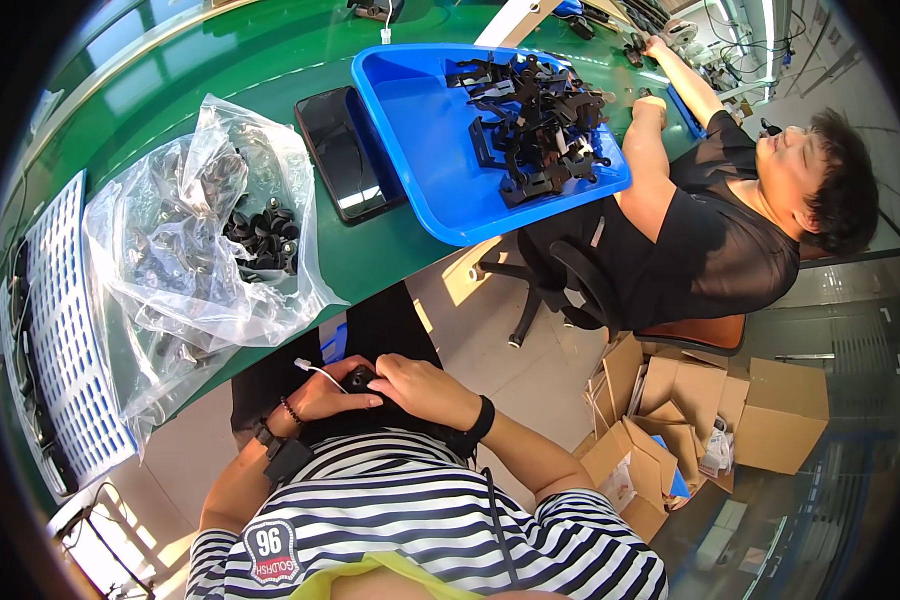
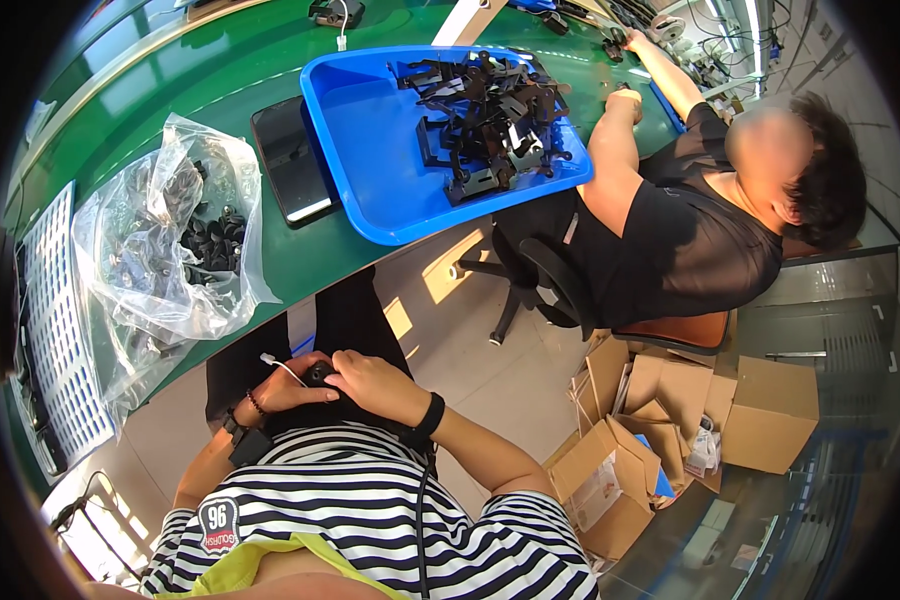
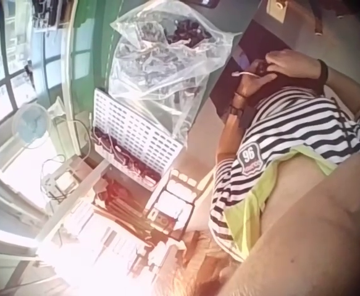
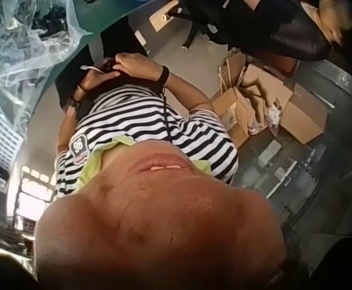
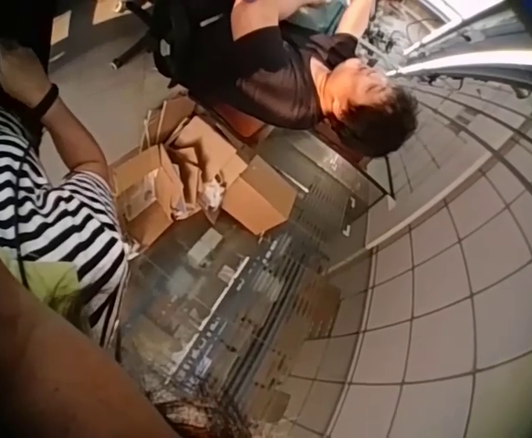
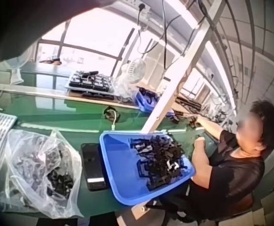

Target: The person picks up a black plastic housing and a wire, then inserts the wire into the housing. They pick up a small black component from a plastic bag and press it into the housing before placing the assembled unit onto a blue and white tray.

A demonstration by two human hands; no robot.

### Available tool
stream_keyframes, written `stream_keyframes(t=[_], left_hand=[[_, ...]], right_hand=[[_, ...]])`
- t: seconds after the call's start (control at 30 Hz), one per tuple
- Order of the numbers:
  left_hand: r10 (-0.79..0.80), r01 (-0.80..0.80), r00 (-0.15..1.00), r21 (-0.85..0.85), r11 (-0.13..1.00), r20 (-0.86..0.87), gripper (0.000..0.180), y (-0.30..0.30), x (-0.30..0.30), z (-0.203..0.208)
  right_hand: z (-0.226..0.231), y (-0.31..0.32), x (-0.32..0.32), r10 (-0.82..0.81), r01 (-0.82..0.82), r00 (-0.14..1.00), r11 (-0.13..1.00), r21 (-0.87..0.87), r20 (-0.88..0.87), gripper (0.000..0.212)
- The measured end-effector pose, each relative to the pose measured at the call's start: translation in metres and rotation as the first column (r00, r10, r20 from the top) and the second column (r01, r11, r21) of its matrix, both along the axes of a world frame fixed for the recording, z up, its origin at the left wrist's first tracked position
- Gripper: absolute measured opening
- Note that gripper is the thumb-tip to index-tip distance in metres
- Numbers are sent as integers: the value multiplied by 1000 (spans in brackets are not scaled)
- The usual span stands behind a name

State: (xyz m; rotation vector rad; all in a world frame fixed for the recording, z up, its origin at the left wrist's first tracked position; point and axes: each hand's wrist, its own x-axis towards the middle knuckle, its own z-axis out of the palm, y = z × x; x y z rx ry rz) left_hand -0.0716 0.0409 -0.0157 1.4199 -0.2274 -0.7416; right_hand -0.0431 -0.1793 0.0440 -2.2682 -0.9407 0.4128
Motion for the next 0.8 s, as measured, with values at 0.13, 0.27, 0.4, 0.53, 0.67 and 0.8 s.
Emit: stream_keyframes(t=[0.13,0.27,0.4,0.53,0.67,0.8], left_hand=[[29,-32,988,18,999,151,47,-3,0,-5],[42,-41,996,-12,999,82,46,-2,1,-8],[32,-33,997,-6,999,-68,44,-1,1,-5],[0,-1,1000,13,1000,30,44,-2,1,1],[29,-32,987,13,999,161,45,-3,-2,-9],[33,-33,999,-32,999,-2,46,-3,0,-9]], right_hand=[[7,6,-3,7,-2,1000,966,-260,17,25],[13,11,-5,-73,83,994,985,-148,77,23],[11,7,-2,-86,78,993,992,103,80,26],[5,-1,2,-20,21,999,999,50,-28,25],[7,1,1,29,-41,998,977,-209,-59,25],[14,6,-2,-29,29,1000,992,-127,6,25]])
